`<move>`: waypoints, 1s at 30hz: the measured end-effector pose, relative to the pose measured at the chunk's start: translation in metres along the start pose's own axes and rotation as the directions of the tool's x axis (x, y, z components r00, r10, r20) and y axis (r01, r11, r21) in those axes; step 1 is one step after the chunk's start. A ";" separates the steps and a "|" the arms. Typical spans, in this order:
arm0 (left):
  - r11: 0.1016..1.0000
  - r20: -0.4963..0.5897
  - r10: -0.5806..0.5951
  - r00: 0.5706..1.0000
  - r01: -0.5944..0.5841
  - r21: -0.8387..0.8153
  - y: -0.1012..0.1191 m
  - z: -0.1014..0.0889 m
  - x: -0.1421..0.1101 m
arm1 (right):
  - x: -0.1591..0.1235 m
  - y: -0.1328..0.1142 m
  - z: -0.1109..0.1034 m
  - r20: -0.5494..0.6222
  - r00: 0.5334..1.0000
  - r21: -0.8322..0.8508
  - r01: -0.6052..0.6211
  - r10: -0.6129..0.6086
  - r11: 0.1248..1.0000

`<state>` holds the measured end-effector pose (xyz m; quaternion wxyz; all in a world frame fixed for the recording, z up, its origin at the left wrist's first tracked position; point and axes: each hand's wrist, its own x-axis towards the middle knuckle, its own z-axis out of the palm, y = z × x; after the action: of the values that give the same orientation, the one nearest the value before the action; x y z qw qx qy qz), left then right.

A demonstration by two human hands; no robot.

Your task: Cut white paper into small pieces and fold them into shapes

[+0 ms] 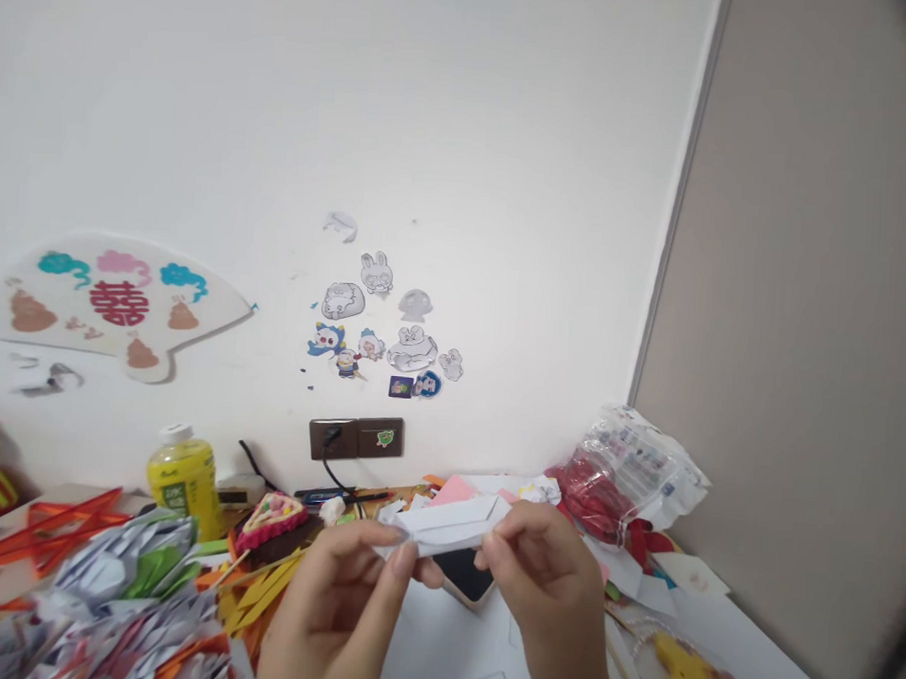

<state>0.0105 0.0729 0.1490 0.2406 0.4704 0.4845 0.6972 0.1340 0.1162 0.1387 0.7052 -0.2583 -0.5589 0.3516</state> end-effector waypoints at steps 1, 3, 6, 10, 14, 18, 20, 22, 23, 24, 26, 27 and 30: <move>0.999 -0.018 -0.013 1.000 0.012 -0.044 0.000 0.001 0.000 | -0.001 -0.001 0.002 -0.016 0.999 0.017 -0.035 0.035 0.999; 0.993 -0.035 -0.031 0.999 0.027 -0.112 -0.001 0.003 0.001 | -0.003 -0.001 0.005 -0.045 0.995 0.044 -0.085 0.087 0.995; 0.988 -0.034 -0.042 0.999 0.037 -0.147 -0.001 0.005 0.002 | -0.004 -0.001 0.007 -0.087 0.986 0.086 -0.134 0.141 0.987; 0.986 -0.003 -0.059 0.998 0.058 -0.154 0.000 0.006 0.001 | -0.003 0.001 0.005 -0.084 0.984 0.106 -0.147 0.157 0.983; 0.982 0.011 -0.060 0.998 0.061 -0.180 0.000 0.006 0.000 | 0.000 0.003 0.004 0.021 0.978 0.152 -0.207 0.207 0.966; 0.980 0.112 -0.063 0.992 0.082 -0.179 -0.005 0.005 0.004 | 0.001 0.007 0.006 0.180 0.935 0.157 -0.335 0.306 0.929; 0.983 0.174 -0.059 0.983 0.087 -0.163 -0.007 0.004 0.007 | 0.001 0.007 0.006 0.167 0.930 0.130 -0.351 0.328 0.927; 0.985 0.217 -0.056 0.975 0.089 -0.147 -0.008 0.003 0.008 | 0.001 0.007 0.005 0.132 0.932 0.091 -0.350 0.337 0.932; 0.986 0.229 -0.058 0.972 0.091 -0.137 -0.008 0.002 0.009 | 0.001 0.006 0.004 0.123 0.933 0.068 -0.349 0.339 0.935; 0.988 0.230 -0.061 0.971 0.092 -0.127 -0.008 0.002 0.009 | 0.002 0.006 0.003 0.118 0.934 0.046 -0.343 0.336 0.938; 0.988 0.216 -0.076 0.973 0.102 -0.112 -0.006 0.001 0.008 | 0.001 0.004 0.001 0.121 0.936 0.007 -0.335 0.332 0.942; 0.988 0.208 -0.086 0.974 0.110 -0.105 -0.004 0.000 0.008 | 0.001 0.003 0.001 0.125 0.936 -0.006 -0.330 0.329 0.944; 0.987 0.207 -0.116 0.971 0.136 -0.086 -0.001 0.000 0.007 | 0.000 0.003 0.002 0.135 0.939 -0.024 -0.316 0.316 0.948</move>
<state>0.0070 0.0789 0.1515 0.3556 0.4942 0.4511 0.6526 0.1319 0.1178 0.1368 0.5990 -0.3207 -0.5578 0.4766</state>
